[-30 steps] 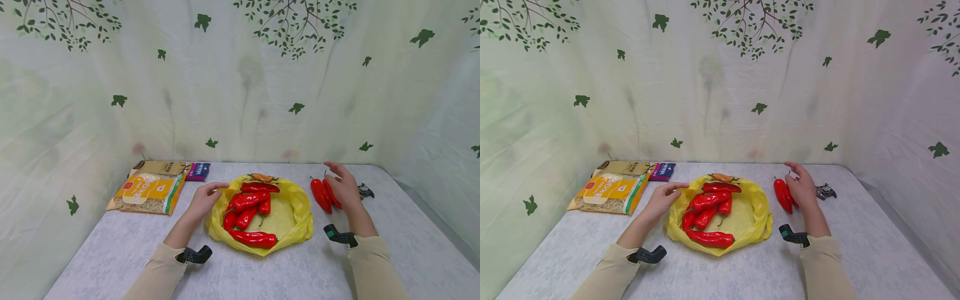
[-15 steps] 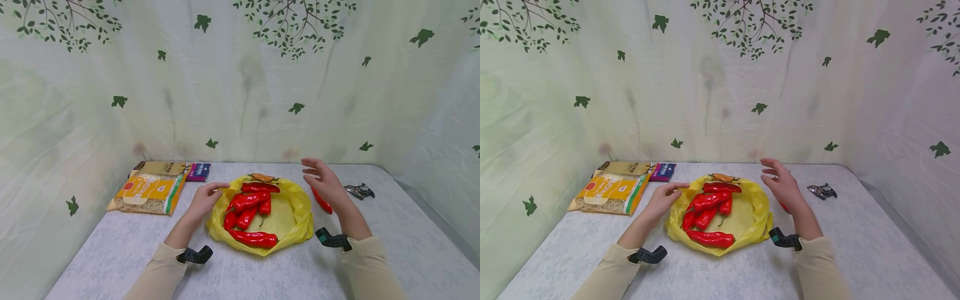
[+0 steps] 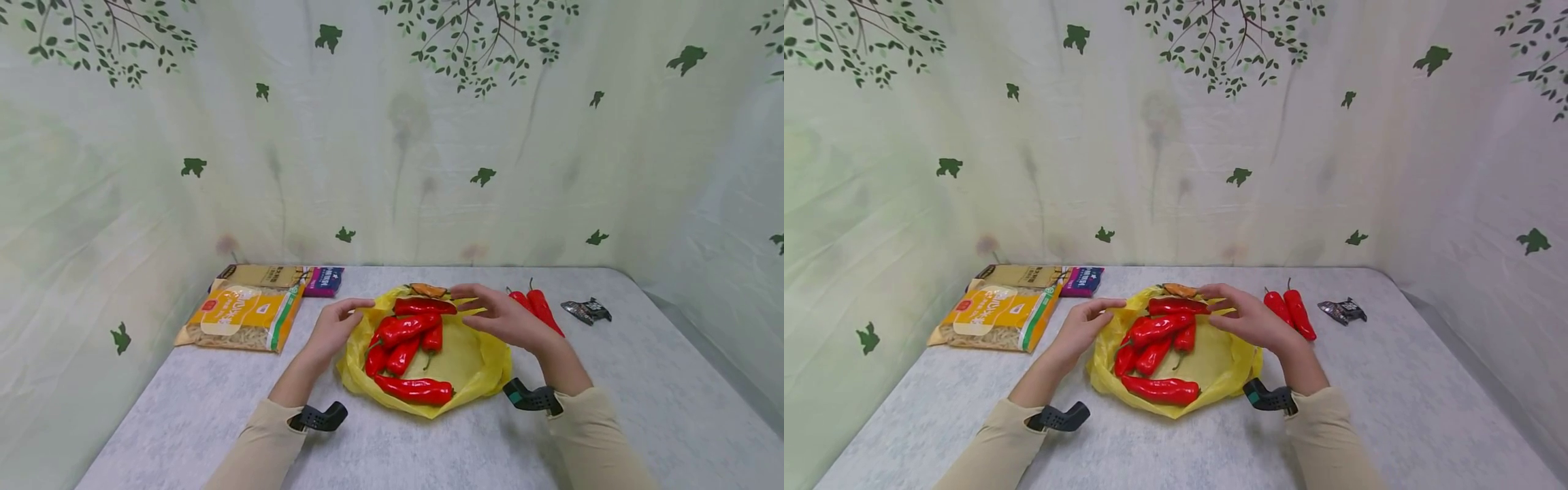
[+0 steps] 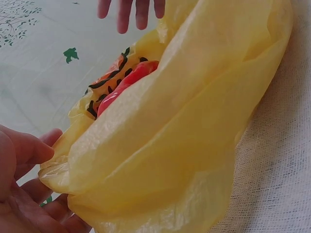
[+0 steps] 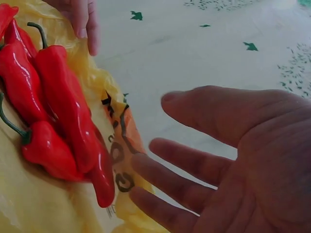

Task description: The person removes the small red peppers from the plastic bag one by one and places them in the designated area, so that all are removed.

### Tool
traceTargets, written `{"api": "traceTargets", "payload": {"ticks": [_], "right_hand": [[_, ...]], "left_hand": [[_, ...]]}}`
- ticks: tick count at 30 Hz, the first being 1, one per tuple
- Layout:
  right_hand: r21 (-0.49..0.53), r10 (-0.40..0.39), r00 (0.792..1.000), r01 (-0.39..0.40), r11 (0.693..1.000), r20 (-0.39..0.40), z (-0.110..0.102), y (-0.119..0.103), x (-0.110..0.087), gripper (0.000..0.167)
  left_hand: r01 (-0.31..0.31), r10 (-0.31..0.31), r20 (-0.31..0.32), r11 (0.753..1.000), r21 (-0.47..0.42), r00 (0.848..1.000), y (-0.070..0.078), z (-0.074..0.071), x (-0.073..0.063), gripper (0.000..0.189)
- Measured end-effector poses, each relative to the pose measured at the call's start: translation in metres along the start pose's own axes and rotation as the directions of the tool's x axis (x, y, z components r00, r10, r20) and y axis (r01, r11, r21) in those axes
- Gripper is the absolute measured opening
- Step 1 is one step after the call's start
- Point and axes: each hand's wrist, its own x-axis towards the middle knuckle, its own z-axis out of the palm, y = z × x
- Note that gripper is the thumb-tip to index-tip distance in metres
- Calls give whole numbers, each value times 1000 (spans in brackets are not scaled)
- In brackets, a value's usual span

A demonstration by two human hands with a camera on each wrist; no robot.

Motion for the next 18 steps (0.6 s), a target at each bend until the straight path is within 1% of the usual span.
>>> {"api": "traceTargets", "payload": {"ticks": [4,7,15,18], "right_hand": [[-3,-28,995,28,1000,94,6,-1,2,54],[5,-49,987,49,999,155,10,-1,3,53],[31,-39,962,32,999,271,24,-6,5,50],[27,-49,951,43,999,305,28,-7,7,48]], "left_hand": [[0,0,2,1000,-3,1000,-1,1,0,32],[3,-3,1,1000,2,1000,-2,1,0,33],[10,-10,-3,1000,7,1000,-2,1,1,33],[11,-11,-2,1000,3,1000,-2,1,2,33]]}}
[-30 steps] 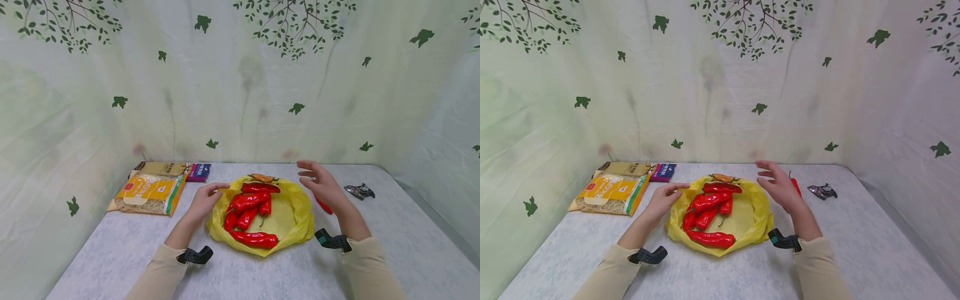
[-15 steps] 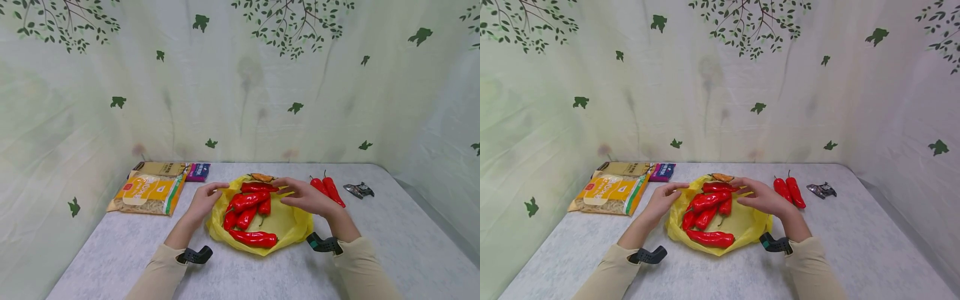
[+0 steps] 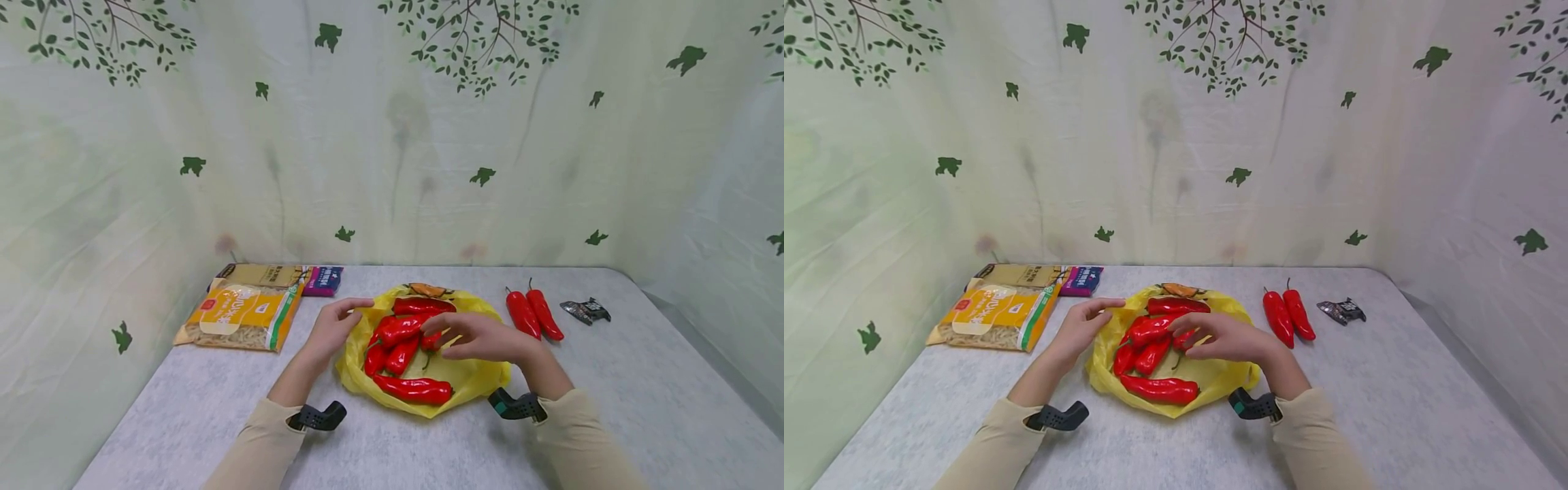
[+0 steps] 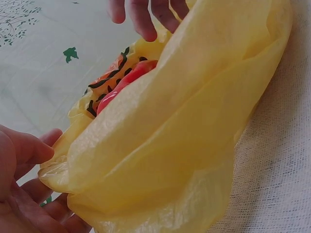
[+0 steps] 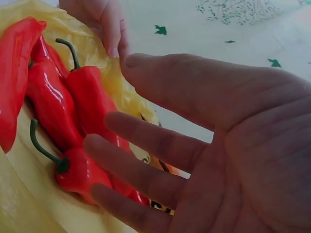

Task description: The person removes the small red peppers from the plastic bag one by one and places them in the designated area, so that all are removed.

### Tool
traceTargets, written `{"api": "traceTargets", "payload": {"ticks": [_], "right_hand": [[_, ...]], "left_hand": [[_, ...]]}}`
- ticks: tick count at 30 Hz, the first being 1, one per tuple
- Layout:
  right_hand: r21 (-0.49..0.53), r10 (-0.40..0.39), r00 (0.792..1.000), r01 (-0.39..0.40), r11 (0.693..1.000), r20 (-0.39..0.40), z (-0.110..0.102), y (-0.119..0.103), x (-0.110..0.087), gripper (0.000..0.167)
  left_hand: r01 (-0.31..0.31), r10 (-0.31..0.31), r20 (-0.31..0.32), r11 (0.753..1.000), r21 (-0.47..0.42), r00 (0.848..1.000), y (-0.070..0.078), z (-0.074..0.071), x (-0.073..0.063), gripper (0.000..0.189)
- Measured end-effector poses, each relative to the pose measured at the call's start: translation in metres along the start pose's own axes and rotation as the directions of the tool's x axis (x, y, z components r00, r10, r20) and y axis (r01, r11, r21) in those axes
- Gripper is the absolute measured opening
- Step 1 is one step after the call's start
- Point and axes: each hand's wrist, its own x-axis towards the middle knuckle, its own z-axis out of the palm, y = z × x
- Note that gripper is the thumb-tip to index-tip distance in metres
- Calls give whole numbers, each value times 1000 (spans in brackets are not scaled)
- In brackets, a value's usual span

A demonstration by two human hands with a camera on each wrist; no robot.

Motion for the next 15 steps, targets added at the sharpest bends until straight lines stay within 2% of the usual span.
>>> {"api": "traceTargets", "payload": {"ticks": [15], "right_hand": [[26,6,988,-10,1000,156,17,-5,11,45]], "left_hand": [[2,-2,0,1000,1,1000,0,0,1,32]]}}
